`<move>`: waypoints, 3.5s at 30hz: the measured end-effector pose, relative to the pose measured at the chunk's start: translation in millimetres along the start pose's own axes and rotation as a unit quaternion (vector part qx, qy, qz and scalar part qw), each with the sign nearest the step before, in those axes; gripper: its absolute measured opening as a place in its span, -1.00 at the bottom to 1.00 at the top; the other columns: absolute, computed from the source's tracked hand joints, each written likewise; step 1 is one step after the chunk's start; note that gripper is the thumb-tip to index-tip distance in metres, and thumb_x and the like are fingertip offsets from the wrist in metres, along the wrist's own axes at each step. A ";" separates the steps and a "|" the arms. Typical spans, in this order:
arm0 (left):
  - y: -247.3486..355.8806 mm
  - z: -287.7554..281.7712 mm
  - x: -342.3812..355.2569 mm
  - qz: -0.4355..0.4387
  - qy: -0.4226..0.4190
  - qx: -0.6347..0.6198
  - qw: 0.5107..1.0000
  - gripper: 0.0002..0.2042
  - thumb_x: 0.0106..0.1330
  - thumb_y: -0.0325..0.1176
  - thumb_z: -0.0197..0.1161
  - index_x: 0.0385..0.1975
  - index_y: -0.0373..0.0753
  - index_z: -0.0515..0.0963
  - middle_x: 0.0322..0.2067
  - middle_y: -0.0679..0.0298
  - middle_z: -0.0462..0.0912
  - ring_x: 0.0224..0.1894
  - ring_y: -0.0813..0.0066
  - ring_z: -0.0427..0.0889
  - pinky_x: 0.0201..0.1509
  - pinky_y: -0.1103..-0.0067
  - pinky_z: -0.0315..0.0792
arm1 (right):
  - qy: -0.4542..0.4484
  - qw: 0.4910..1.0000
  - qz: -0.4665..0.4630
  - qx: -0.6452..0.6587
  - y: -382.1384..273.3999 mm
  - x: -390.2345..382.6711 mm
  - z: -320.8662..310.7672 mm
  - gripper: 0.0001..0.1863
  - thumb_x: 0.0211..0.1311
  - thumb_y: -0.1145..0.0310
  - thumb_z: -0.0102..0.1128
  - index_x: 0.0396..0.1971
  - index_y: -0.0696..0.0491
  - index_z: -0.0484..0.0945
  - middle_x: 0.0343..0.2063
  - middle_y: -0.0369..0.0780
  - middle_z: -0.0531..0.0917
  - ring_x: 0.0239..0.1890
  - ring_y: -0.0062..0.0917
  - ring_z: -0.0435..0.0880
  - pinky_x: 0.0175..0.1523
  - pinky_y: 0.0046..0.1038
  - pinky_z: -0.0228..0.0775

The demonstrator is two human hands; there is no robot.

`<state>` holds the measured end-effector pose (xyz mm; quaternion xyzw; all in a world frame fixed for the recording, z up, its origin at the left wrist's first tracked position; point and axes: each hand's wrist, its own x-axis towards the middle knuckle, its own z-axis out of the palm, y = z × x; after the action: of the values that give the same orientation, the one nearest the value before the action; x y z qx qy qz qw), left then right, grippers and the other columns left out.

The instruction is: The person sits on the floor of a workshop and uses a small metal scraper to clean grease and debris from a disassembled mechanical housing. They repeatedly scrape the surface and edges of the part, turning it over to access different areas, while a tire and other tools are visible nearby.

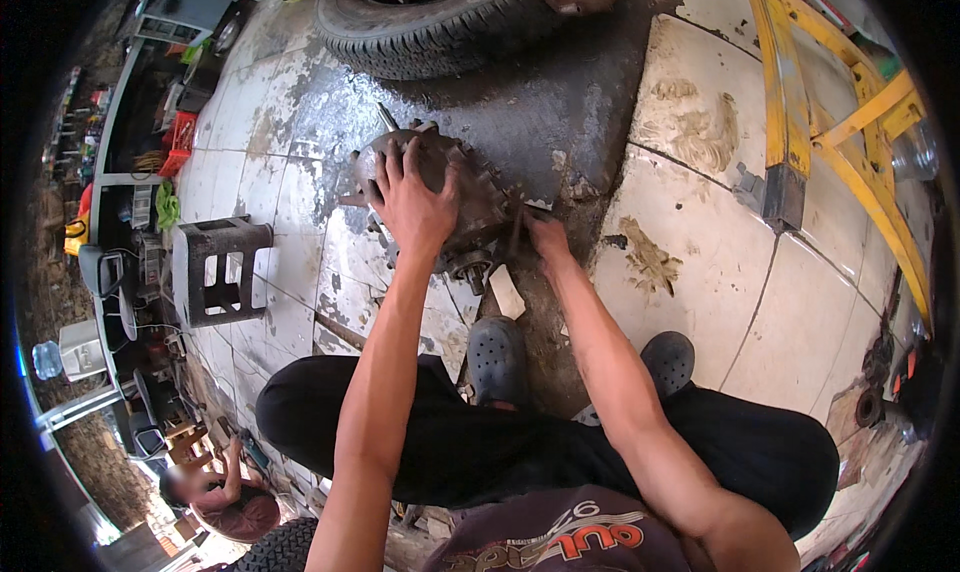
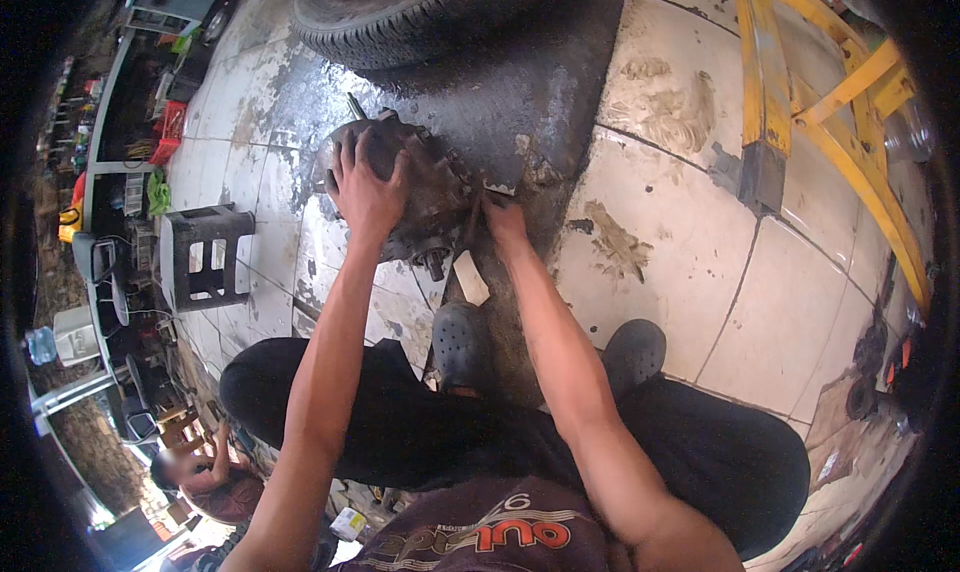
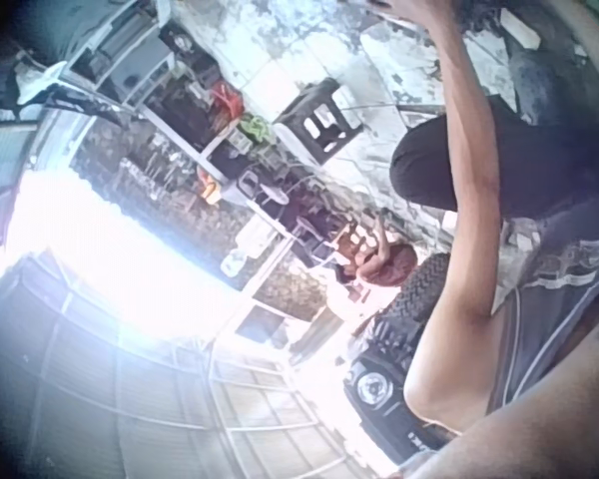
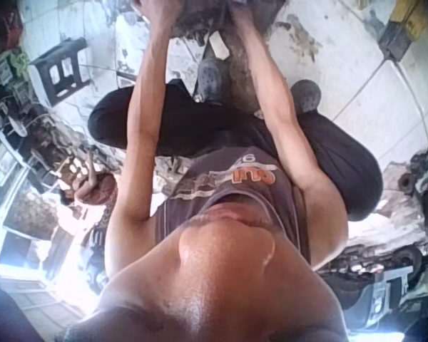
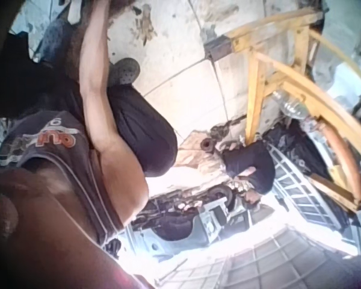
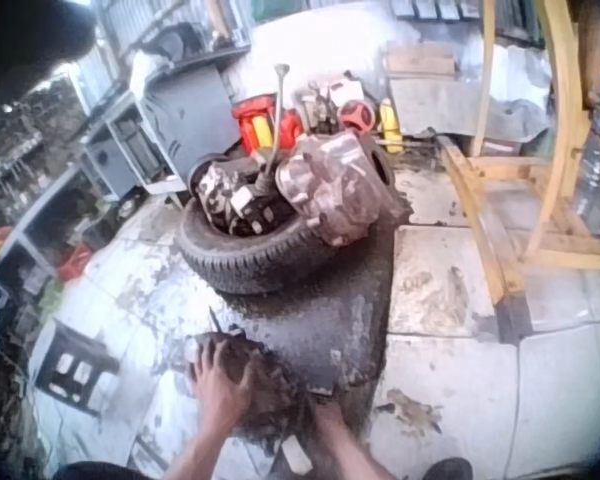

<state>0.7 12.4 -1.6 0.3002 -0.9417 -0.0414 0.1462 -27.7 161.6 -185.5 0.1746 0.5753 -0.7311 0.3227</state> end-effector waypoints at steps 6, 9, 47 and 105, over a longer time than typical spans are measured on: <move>8.5 0.9 0.6 -0.002 -0.001 -0.016 1.000 -0.36 0.23 0.07 0.23 0.28 -0.08 0.36 0.39 0.11 0.22 0.48 0.05 0.04 0.50 0.07 -0.25 | 0.070 0.996 0.051 -0.022 5.3 29.1 -10.4 -0.53 0.10 0.20 0.30 -0.14 0.30 0.62 -0.24 -0.11 0.69 -0.23 -0.40 0.62 -0.14 -0.28 0.40; 6.6 -1.6 2.3 -0.001 0.000 -0.014 1.000 -0.37 0.24 0.06 0.23 0.28 -0.07 0.35 0.39 0.11 0.22 0.48 0.05 0.03 0.50 0.06 -0.24 | 0.014 0.991 0.133 0.021 15.6 34.8 -11.4 -0.63 0.21 0.24 0.22 -0.12 0.20 0.64 -0.22 -0.15 0.69 -0.25 -0.41 0.64 -0.18 -0.29 0.48; 7.6 3.7 6.8 -0.002 0.012 -0.065 0.998 -0.42 0.27 0.12 0.21 0.21 -0.06 0.46 0.37 0.18 0.28 0.47 0.12 0.07 0.50 0.14 -0.20 | 0.075 0.995 -0.039 0.050 29.5 23.8 6.6 -0.57 0.19 0.17 0.28 -0.20 0.29 0.64 -0.28 0.07 0.72 -0.15 -0.16 0.72 -0.08 -0.23 0.45; 95.0 31.2 -142.0 -0.301 -0.129 -0.222 0.919 -0.56 0.43 -0.03 0.11 -0.33 -0.36 0.64 -0.45 -0.14 0.64 -0.34 -0.14 0.64 -0.25 0.22 0.44 | 0.044 0.960 0.127 0.246 -35.7 -14.3 -26.9 -0.85 0.34 0.32 0.11 -0.39 0.06 0.49 -0.56 -0.23 0.55 -0.58 -0.41 0.52 -0.42 -0.37 0.41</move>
<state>49.1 171.7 -51.2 0.5211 -0.7845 -0.3294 0.0669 -44.4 195.8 -158.0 0.3518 0.3647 -0.7946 0.3344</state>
